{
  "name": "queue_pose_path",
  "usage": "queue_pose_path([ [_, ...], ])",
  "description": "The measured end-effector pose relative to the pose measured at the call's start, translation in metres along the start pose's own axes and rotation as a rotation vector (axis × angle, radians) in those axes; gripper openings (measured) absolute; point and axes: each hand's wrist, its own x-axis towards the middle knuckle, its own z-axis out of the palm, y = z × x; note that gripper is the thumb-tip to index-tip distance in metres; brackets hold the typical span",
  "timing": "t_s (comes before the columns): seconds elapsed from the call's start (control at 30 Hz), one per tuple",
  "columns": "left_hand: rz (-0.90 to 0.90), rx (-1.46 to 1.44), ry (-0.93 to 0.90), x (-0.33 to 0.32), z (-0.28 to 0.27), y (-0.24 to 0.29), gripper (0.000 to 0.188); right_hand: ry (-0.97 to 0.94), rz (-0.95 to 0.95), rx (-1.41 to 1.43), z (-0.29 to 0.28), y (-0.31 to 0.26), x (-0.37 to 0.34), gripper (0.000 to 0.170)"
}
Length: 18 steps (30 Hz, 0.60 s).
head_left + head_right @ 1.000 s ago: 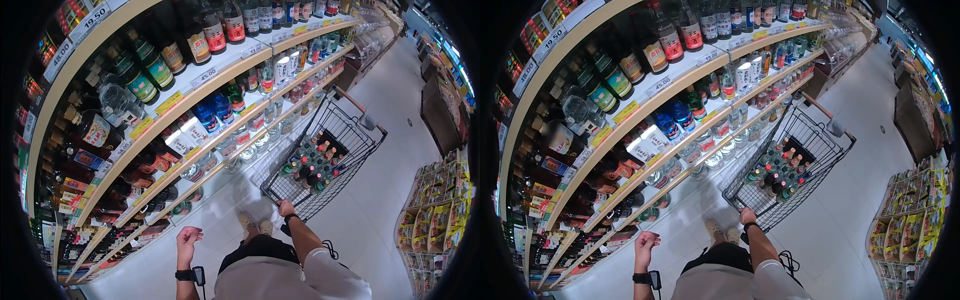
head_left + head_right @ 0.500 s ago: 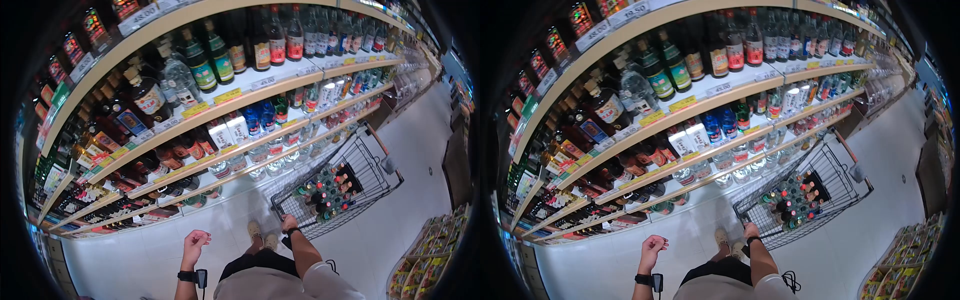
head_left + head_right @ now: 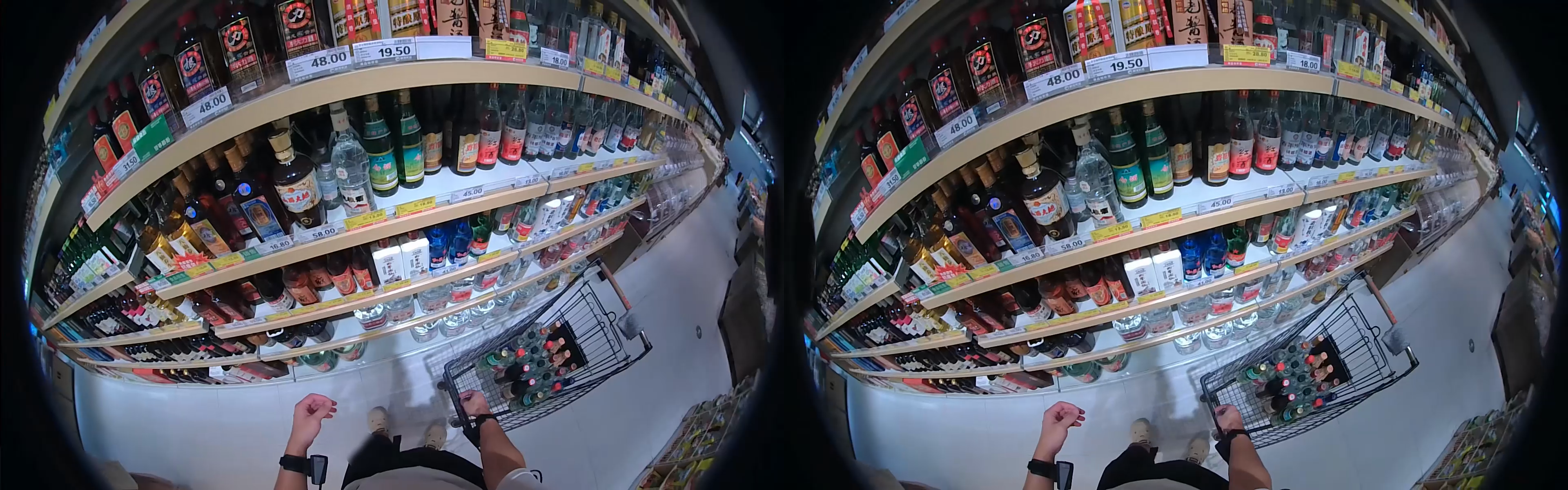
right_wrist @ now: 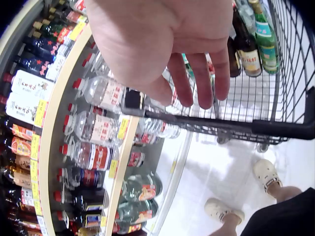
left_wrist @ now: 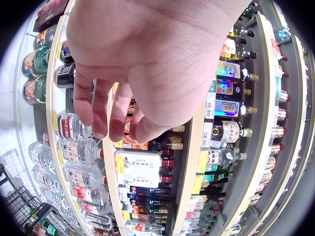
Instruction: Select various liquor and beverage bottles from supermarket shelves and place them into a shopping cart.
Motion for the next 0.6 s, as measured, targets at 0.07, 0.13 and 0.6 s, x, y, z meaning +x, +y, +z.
queue_pose_path([
  [0.07, 0.029, -0.03, -0.024, 0.019, -0.005, 0.007, 0.008, 0.085, -0.066, -0.006, -0.011, -0.005, -0.001, 0.018],
  [0.13, 0.048, -0.059, -0.056, 0.034, -0.01, 0.007, 0.008, 0.199, -0.114, 0.084, -0.017, 0.007, 0.007, 0.013],
  [0.6, 0.175, -0.203, -0.236, 0.149, -0.072, 0.049, 0.009, 0.456, -0.166, -0.031, -0.032, -0.12, -0.084, 0.01],
])
